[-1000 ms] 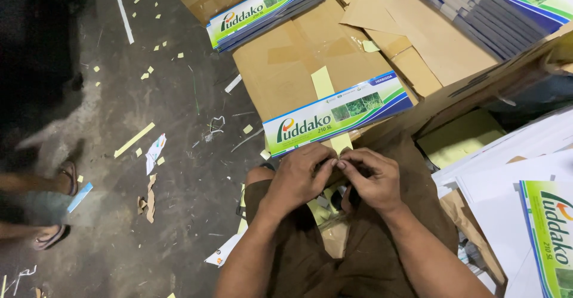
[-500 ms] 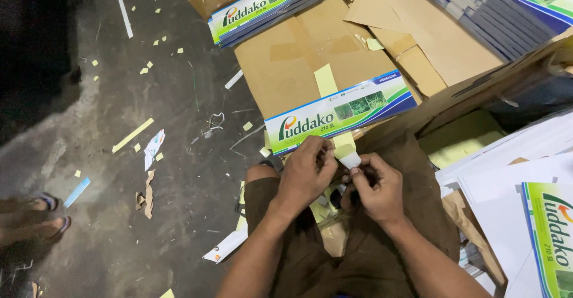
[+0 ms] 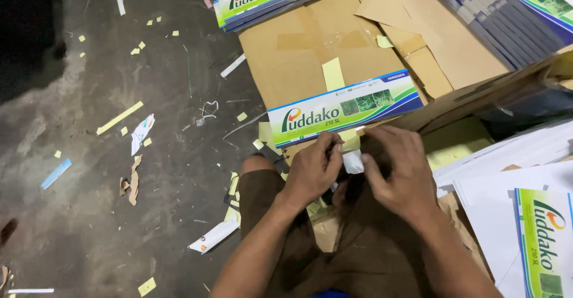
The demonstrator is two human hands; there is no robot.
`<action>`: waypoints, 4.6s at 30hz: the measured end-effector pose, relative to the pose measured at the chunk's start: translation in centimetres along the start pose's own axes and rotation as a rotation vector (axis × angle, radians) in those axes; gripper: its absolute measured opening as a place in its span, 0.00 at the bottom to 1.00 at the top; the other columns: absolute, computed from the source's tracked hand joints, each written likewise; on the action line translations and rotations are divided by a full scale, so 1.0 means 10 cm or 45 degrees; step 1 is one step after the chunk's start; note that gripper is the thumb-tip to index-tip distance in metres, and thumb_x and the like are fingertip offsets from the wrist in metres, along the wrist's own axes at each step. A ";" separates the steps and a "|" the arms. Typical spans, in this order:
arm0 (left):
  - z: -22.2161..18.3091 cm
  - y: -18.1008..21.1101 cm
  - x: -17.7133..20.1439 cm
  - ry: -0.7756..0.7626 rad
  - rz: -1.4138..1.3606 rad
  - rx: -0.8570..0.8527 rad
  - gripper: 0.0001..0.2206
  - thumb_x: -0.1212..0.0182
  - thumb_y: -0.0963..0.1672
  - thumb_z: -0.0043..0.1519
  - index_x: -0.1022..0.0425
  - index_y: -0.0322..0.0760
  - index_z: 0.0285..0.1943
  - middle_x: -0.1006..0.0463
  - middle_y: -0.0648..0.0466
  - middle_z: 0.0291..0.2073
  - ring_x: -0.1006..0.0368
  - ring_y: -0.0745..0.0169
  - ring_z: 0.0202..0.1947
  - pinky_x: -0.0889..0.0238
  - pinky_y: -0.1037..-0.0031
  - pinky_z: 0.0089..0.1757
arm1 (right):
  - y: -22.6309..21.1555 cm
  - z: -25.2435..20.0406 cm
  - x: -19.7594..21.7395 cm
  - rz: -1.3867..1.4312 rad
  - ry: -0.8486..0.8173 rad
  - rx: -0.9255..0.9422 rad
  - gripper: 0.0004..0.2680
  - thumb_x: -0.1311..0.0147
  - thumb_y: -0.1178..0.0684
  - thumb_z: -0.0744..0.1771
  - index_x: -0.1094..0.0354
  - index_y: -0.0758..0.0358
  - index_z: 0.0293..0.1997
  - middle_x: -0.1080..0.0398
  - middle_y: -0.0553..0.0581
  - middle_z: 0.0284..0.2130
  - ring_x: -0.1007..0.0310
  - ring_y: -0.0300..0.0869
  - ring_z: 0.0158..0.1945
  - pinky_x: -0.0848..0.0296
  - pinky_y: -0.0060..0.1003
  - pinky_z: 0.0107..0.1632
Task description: The person applies adhesive strips to printed product labels and organizes them into stacks.
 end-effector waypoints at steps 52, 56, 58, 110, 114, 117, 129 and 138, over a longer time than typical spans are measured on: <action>-0.25 -0.72 -0.60 -0.109 -0.837 0.743 0.33 0.61 0.59 0.69 0.21 0.26 0.52 0.16 0.47 0.37 0.20 0.63 0.38 0.28 0.74 0.40 | 0.56 -0.38 -0.19 0.348 -0.001 -0.319 0.07 0.40 0.60 0.67 0.25 0.64 0.50 0.26 0.58 0.47 0.25 0.41 0.49 0.28 0.31 0.51; -0.18 -0.57 -0.63 0.026 -0.633 0.544 0.25 0.48 0.55 0.68 0.18 0.30 0.46 0.18 0.53 0.30 0.25 0.69 0.32 0.31 0.76 0.37 | 0.54 -0.33 -0.24 0.323 -0.064 -0.372 0.08 0.40 0.59 0.67 0.24 0.65 0.50 0.24 0.58 0.43 0.24 0.40 0.46 0.29 0.32 0.50; -0.16 -0.57 -0.70 0.020 -0.653 0.579 0.23 0.46 0.54 0.69 0.18 0.30 0.44 0.20 0.54 0.28 0.27 0.69 0.30 0.33 0.75 0.35 | 0.55 -0.33 -0.29 0.370 -0.057 -0.430 0.07 0.41 0.58 0.68 0.24 0.64 0.51 0.23 0.57 0.43 0.24 0.39 0.46 0.28 0.32 0.49; -0.35 -0.37 -0.41 -0.170 -0.186 0.343 0.27 0.66 0.54 0.75 0.24 0.29 0.44 0.22 0.45 0.30 0.24 0.51 0.32 0.34 0.63 0.39 | 0.81 -0.22 -0.69 0.687 -0.123 -0.670 0.06 0.38 0.57 0.66 0.26 0.67 0.45 0.23 0.50 0.34 0.26 0.30 0.38 0.26 0.26 0.40; -0.41 -0.12 -0.17 -0.089 -0.085 0.338 0.20 0.56 0.50 0.72 0.22 0.32 0.41 0.21 0.46 0.28 0.23 0.54 0.30 0.32 0.66 0.36 | 0.77 -0.20 -0.65 0.598 -0.201 -0.652 0.06 0.38 0.56 0.67 0.24 0.66 0.45 0.22 0.51 0.33 0.27 0.31 0.35 0.28 0.27 0.38; -0.42 -0.03 0.07 0.346 0.012 0.032 0.10 0.43 0.45 0.69 0.22 0.31 0.41 0.22 0.47 0.31 0.24 0.55 0.31 0.32 0.69 0.35 | 0.75 -0.20 -0.59 0.640 -0.095 -0.588 0.06 0.38 0.56 0.67 0.25 0.66 0.45 0.23 0.49 0.34 0.27 0.28 0.36 0.27 0.25 0.39; -0.51 -0.67 0.43 0.761 0.044 0.305 0.22 0.32 0.40 0.62 0.28 0.30 0.66 0.22 0.47 0.47 0.21 0.64 0.42 0.26 0.75 0.43 | 1.28 0.08 -0.10 -0.084 0.178 -0.059 0.18 0.34 0.62 0.68 0.32 0.68 0.66 0.26 0.63 0.54 0.30 0.54 0.61 0.30 0.46 0.64; -0.44 -0.44 0.50 0.800 0.068 0.191 0.13 0.32 0.39 0.61 0.18 0.33 0.54 0.16 0.51 0.36 0.23 0.67 0.35 0.30 0.75 0.38 | 1.21 0.21 -0.01 -0.146 0.134 -0.016 0.15 0.30 0.62 0.67 0.26 0.64 0.60 0.24 0.61 0.50 0.26 0.50 0.53 0.27 0.40 0.60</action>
Point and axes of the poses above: each hand's wrist, its own z-axis towards the middle knuckle, its own x-axis out of the back of the hand, y = z × x, the point moved 3 cm from there along z, towards the middle knuckle
